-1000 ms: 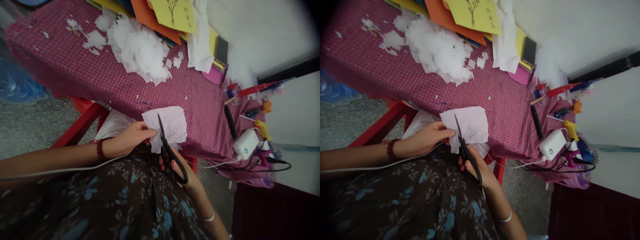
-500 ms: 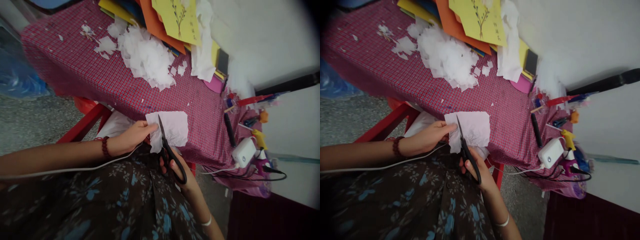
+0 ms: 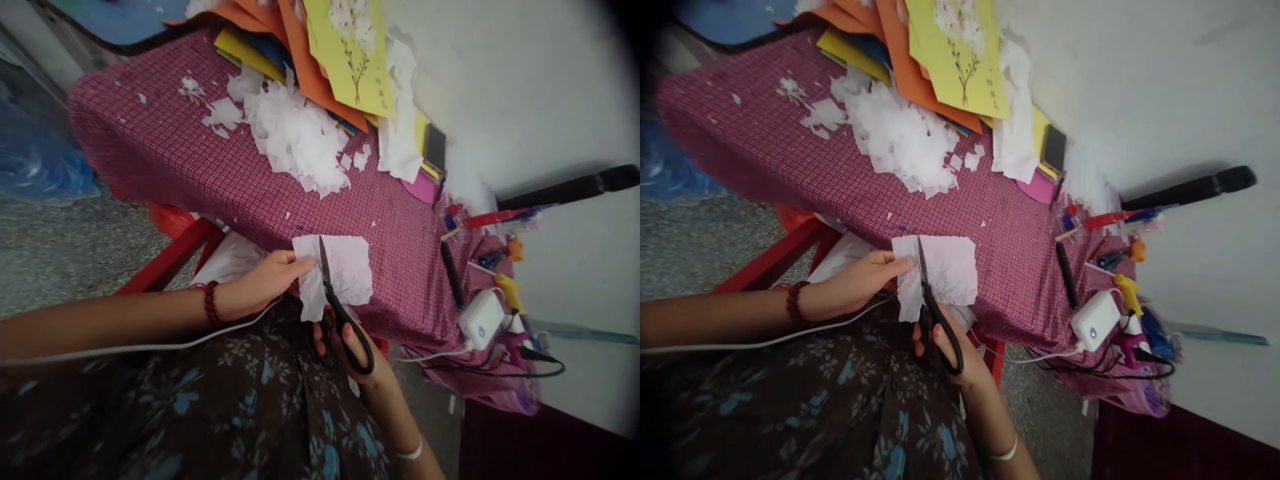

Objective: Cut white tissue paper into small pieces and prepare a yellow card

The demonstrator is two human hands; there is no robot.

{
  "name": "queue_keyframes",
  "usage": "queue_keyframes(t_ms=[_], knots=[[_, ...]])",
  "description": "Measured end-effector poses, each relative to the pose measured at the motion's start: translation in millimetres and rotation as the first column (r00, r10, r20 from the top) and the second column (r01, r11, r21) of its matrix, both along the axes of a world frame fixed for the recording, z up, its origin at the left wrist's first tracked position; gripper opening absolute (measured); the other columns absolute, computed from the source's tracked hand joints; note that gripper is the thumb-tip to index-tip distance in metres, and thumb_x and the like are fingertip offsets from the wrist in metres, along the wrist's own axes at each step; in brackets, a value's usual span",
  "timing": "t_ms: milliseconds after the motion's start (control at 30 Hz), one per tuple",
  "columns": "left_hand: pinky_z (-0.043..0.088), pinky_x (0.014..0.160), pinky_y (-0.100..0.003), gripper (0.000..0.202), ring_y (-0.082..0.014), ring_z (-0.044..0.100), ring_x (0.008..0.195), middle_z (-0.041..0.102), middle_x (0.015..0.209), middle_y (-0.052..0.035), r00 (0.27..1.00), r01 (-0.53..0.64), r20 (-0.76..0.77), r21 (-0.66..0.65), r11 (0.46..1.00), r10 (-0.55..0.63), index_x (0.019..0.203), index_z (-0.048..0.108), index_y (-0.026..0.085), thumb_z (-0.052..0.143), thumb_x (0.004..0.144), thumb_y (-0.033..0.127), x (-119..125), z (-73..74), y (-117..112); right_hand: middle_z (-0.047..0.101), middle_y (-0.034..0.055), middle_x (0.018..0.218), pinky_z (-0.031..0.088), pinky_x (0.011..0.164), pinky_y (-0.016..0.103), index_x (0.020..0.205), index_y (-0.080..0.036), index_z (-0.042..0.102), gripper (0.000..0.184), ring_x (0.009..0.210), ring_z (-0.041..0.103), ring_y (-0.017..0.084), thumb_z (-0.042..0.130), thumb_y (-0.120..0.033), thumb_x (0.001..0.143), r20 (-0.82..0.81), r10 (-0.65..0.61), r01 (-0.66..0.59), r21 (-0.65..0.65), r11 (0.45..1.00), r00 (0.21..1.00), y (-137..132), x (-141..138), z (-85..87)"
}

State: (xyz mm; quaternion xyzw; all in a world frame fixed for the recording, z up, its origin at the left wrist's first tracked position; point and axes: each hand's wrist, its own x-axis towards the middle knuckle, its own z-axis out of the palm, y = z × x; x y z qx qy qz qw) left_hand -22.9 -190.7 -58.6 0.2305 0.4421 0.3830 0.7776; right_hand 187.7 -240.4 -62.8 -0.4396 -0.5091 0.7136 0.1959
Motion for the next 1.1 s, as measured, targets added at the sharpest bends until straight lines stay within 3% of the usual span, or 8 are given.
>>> queue_keyframes(t_ms=[133,367,533,667,767,900,1100], knots=[[0.047,0.053,-0.023,0.023,-0.0132,0.062,0.055,0.072,0.069,-0.0049,1.000,0.006,-0.003,0.010,1.000,-0.006,0.076,0.070,0.013,0.063,0.084,0.033,0,-2.3,0,0.058,0.0028,0.081,0.037,0.053,0.028,0.123,-0.020,0.056,0.060,0.060,0.049,0.014,0.053,-0.069,0.088,-0.122,-0.074,0.070,-0.040,0.997,0.990,8,-3,-5.9],[0.048,0.056,-0.023,0.021,-0.0126,0.063,0.056,0.071,0.069,-0.0037,1.000,0.009,0.026,0.036,0.999,-0.010,0.078,0.069,0.014,0.064,0.083,0.033,-1,-2.1,-2,0.056,-0.0019,0.070,0.024,0.043,0.024,0.110,-0.017,0.059,0.051,0.043,0.038,0.007,0.059,-0.063,0.089,-0.094,-0.147,0.142,-0.055,0.988,0.985,19,-14,-0.8],[0.047,0.055,-0.023,0.014,-0.0115,0.061,0.058,0.069,0.072,-0.0006,0.997,-0.061,-0.043,0.079,0.995,0.065,0.083,0.066,0.015,0.071,0.071,0.021,-27,22.5,17,0.058,0.0012,0.081,0.036,0.055,0.026,0.118,-0.021,0.059,0.064,0.059,0.052,0.013,0.063,-0.072,0.080,-0.289,-0.154,0.092,-0.218,0.972,0.945,26,-21,6.0],[0.040,0.049,-0.019,0.011,-0.0065,0.050,0.049,0.059,0.060,0.0044,0.980,-0.102,-0.149,0.214,0.972,0.136,0.071,0.064,0.016,0.074,0.070,0.020,-56,46.4,47,0.058,0.0030,0.088,0.040,0.064,0.029,0.124,-0.023,0.059,0.069,0.069,0.055,0.016,0.065,-0.072,0.077,-0.367,-0.144,0.027,-0.304,0.952,0.919,40,-22,17.6],[0.042,0.052,-0.018,0.013,-0.0066,0.051,0.052,0.062,0.062,0.0025,0.971,-0.113,-0.176,0.260,0.959,0.162,0.068,0.065,0.015,0.077,0.070,0.022,-73,54.7,68,0.060,0.0038,0.090,0.041,0.066,0.029,0.120,-0.021,0.060,0.066,0.071,0.057,0.016,0.068,-0.070,0.077,-0.364,-0.102,0.001,-0.269,0.963,0.926,56,-25,27.9],[0.045,0.054,-0.019,0.013,-0.0078,0.057,0.055,0.068,0.069,0.0005,0.972,-0.107,-0.176,0.254,0.961,0.155,0.073,0.068,0.016,0.078,0.070,0.022,-89,53.4,87,0.062,0.0030,0.087,0.040,0.063,0.026,0.111,-0.020,0.061,0.055,0.068,0.058,0.013,0.069,-0.066,0.081,-0.334,0.012,-0.078,-0.187,0.979,0.943,80,-36,38.4],[0.044,0.049,-0.018,0.004,-0.0069,0.056,0.049,0.067,0.064,-0.0002,0.970,-0.013,-0.239,0.131,0.991,0.044,0.074,0.069,0.012,0.072,0.073,0.010,-119,50.9,99,0.060,0.0020,0.079,0.038,0.057,0.025,0.089,-0.016,0.062,0.049,0.063,0.055,0.011,0.064,-0.066,0.085,-0.239,0.178,-0.192,-0.036,0.981,0.955,115,-55,46.6]])
